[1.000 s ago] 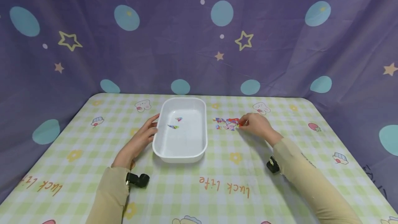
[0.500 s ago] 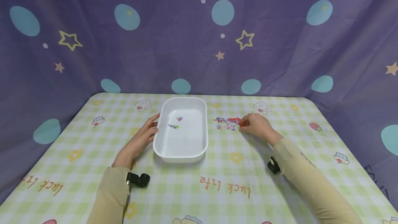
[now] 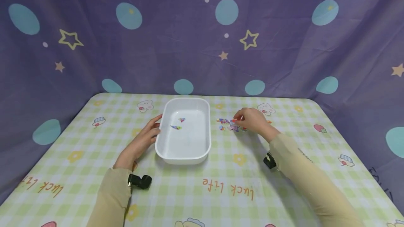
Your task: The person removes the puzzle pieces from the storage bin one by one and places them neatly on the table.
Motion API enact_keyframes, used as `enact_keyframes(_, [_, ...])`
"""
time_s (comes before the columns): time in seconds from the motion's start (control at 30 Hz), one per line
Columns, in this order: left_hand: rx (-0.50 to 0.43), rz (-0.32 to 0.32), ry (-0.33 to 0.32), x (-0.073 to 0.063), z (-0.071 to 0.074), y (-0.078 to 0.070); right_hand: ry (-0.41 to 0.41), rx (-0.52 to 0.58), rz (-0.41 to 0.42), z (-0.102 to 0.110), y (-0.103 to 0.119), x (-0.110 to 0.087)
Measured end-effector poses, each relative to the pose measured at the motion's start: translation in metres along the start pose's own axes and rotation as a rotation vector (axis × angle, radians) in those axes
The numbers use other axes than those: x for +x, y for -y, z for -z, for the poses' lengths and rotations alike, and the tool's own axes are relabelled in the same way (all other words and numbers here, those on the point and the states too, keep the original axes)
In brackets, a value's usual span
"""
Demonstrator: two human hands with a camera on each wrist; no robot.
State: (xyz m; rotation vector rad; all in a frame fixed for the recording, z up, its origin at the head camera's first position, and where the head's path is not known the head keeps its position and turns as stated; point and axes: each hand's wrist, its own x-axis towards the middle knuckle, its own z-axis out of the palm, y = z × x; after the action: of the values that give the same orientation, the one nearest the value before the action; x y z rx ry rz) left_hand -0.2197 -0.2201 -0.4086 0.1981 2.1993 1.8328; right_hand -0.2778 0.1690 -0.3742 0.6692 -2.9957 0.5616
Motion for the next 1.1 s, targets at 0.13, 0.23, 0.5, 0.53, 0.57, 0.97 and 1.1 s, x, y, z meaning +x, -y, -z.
enact_keyframes(0.13, [0.006, -0.004, -0.002, 0.000, 0.000, 0.000, -0.010, -0.017, 0.036, -0.002, 0.016, 0.011])
enact_keyframes(0.23, [0.005, 0.001, -0.005, 0.000, -0.001, 0.000, -0.038, -0.018, 0.059, -0.002, 0.029, 0.019])
enact_keyframes(0.5, [0.007, -0.012, 0.006, -0.001, 0.000, 0.000, -0.068, -0.003, 0.105, -0.001, 0.064, 0.039])
enact_keyframes(0.53, [0.007, -0.014, 0.006, -0.001, 0.000, 0.000, -0.066, -0.001, 0.111, -0.002, 0.068, 0.041])
enact_keyframes(0.57, [0.006, -0.016, 0.006, -0.001, 0.000, 0.000, -0.063, -0.001, 0.118, -0.003, 0.072, 0.044])
enact_keyframes(0.97, [0.010, -0.021, 0.011, -0.001, 0.000, 0.001, -0.037, -0.011, 0.206, -0.023, 0.106, 0.062])
enact_keyframes(1.1, [-0.001, -0.025, 0.016, 0.000, -0.001, 0.002, -0.021, -0.022, 0.231, -0.030, 0.115, 0.063])
